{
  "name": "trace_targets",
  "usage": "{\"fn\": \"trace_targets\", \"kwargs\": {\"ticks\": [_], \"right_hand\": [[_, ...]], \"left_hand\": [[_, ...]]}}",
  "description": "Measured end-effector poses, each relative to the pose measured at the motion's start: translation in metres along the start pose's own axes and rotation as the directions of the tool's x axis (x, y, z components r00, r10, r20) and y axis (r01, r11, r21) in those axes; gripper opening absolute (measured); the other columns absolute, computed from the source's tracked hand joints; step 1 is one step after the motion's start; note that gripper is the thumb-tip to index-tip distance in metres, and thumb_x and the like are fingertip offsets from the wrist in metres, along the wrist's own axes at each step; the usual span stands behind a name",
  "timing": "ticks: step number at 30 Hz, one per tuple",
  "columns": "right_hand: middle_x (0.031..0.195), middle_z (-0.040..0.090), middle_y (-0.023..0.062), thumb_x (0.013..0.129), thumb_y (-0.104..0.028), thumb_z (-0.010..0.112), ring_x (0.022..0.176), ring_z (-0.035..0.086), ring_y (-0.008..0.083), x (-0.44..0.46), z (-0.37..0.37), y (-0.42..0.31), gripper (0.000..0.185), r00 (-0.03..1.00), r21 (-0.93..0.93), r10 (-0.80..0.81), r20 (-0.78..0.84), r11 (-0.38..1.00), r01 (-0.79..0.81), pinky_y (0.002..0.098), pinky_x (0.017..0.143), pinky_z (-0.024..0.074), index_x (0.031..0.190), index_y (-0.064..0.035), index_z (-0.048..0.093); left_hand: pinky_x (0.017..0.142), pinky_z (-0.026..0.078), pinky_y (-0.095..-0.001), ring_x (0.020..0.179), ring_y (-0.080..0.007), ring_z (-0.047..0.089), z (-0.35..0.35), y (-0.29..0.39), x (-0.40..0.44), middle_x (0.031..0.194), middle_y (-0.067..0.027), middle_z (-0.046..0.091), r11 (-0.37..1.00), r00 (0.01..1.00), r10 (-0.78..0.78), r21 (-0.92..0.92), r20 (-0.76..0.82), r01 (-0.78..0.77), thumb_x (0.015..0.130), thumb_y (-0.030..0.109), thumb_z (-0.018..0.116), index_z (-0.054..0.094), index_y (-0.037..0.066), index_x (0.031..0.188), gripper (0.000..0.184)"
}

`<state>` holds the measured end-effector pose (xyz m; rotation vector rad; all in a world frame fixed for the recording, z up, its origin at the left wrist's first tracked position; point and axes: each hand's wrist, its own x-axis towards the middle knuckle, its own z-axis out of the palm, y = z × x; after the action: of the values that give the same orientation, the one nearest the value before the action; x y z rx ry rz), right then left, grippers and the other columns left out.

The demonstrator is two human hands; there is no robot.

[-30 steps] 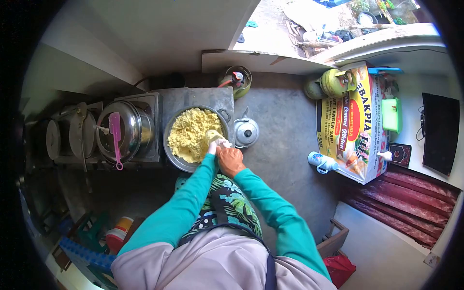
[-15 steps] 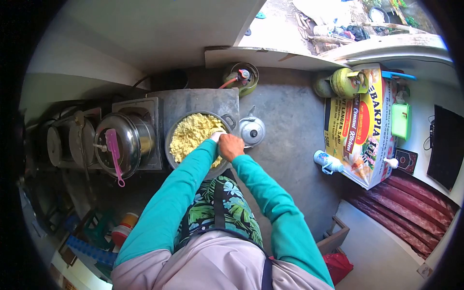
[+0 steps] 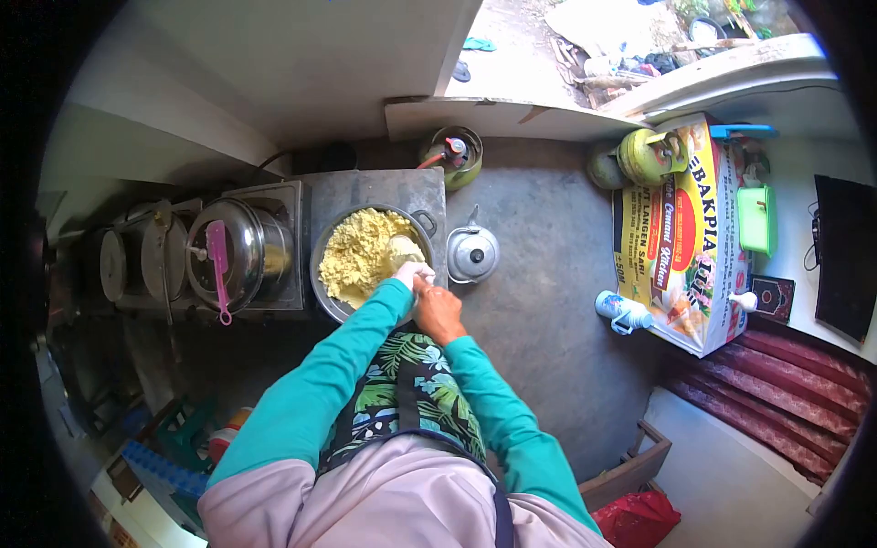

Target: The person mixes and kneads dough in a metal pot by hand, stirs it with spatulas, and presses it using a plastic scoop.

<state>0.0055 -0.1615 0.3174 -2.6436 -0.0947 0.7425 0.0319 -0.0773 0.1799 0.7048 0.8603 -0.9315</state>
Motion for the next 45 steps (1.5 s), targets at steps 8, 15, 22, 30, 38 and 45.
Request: {"fn": "trace_targets", "kwargs": {"ticks": [8, 15, 22, 30, 38, 45], "right_hand": [[0.068, 0.060, 0.0185, 0.074, -0.016, 0.049, 0.066, 0.060, 0.0334, 0.077, -0.036, -0.030, 0.014, 0.967, -0.275, -0.243, 0.078, 0.927, 0.255, 0.0413, 0.056, 0.0467, 0.079, -0.0084, 0.060], [0.072, 0.060, 0.0175, 0.074, -0.019, 0.049, 0.071, 0.059, 0.0340, 0.115, -0.003, -0.014, 0.016, 0.987, -0.135, -0.101, 0.127, 0.984, 0.118, 0.0437, 0.060, 0.0461, 0.076, -0.0065, 0.059], [0.088, 0.059, 0.0197, 0.061, -0.014, 0.062, 0.082, 0.056, 0.0371, 0.022, 0.081, 0.009, 0.056, 0.966, 0.398, 0.257, -0.038, 0.890, -0.221, 0.0459, 0.070, 0.0446, 0.116, -0.0197, 0.050], [0.071, 0.059, 0.0162, 0.077, -0.019, 0.045, 0.069, 0.060, 0.0307, 0.049, -0.036, -0.008, 0.032, 0.986, -0.119, -0.168, 0.023, 0.978, 0.169, 0.0412, 0.057, 0.0463, 0.108, -0.0170, 0.054], [0.068, 0.060, 0.0152, 0.077, -0.016, 0.044, 0.063, 0.060, 0.0297, 0.134, -0.014, -0.021, 0.016, 0.922, -0.279, -0.321, 0.216, 0.885, 0.373, 0.0416, 0.052, 0.0468, 0.081, -0.0078, 0.057], [0.081, 0.060, 0.0190, 0.073, -0.019, 0.051, 0.075, 0.058, 0.0363, 0.052, 0.053, -0.001, 0.049, 0.985, 0.089, 0.134, 0.105, 0.986, -0.143, 0.0469, 0.065, 0.0449, 0.121, -0.0201, 0.043]], "left_hand": [[0.067, 0.041, -0.0271, 0.069, -0.0172, 0.054, -0.032, 0.051, 0.065, 0.072, -0.0053, 0.058, 0.978, 0.955, 0.140, -0.186, 0.262, -0.092, 0.069, 0.020, 0.051, 0.055, 0.005, 0.071, 0.016], [0.064, 0.043, -0.0287, 0.066, -0.0176, 0.055, -0.066, 0.048, 0.124, 0.070, -0.0052, 0.059, 0.971, 0.944, -0.058, 0.237, 0.325, -0.022, 0.065, 0.019, 0.055, 0.058, 0.005, 0.068, 0.014], [0.056, 0.043, -0.0285, 0.057, -0.0157, 0.056, -0.032, 0.026, 0.047, 0.064, -0.0020, 0.061, 0.147, 0.985, 0.084, 0.980, -0.149, 0.136, 0.056, 0.015, 0.062, 0.062, 0.010, 0.061, 0.008], [0.046, 0.037, -0.0260, 0.047, -0.0181, 0.046, 0.011, 0.038, 0.010, 0.052, -0.0056, 0.049, 0.944, 0.947, 0.320, -0.096, 0.014, -0.317, 0.061, 0.022, 0.054, 0.051, 0.008, 0.050, 0.018], [0.049, 0.042, -0.0289, 0.050, -0.0199, 0.051, -0.029, 0.075, 0.052, 0.058, -0.0080, 0.056, 0.983, 0.969, 0.149, -0.133, 0.198, -0.124, 0.063, 0.019, 0.053, 0.058, 0.001, 0.062, 0.018], [0.053, 0.041, -0.0283, 0.053, -0.0156, 0.053, -0.030, 0.055, 0.044, 0.056, -0.0051, 0.057, 0.532, 0.984, -0.022, 0.832, -0.175, 0.160, 0.056, 0.022, 0.065, 0.063, 0.008, 0.059, 0.014]]}}
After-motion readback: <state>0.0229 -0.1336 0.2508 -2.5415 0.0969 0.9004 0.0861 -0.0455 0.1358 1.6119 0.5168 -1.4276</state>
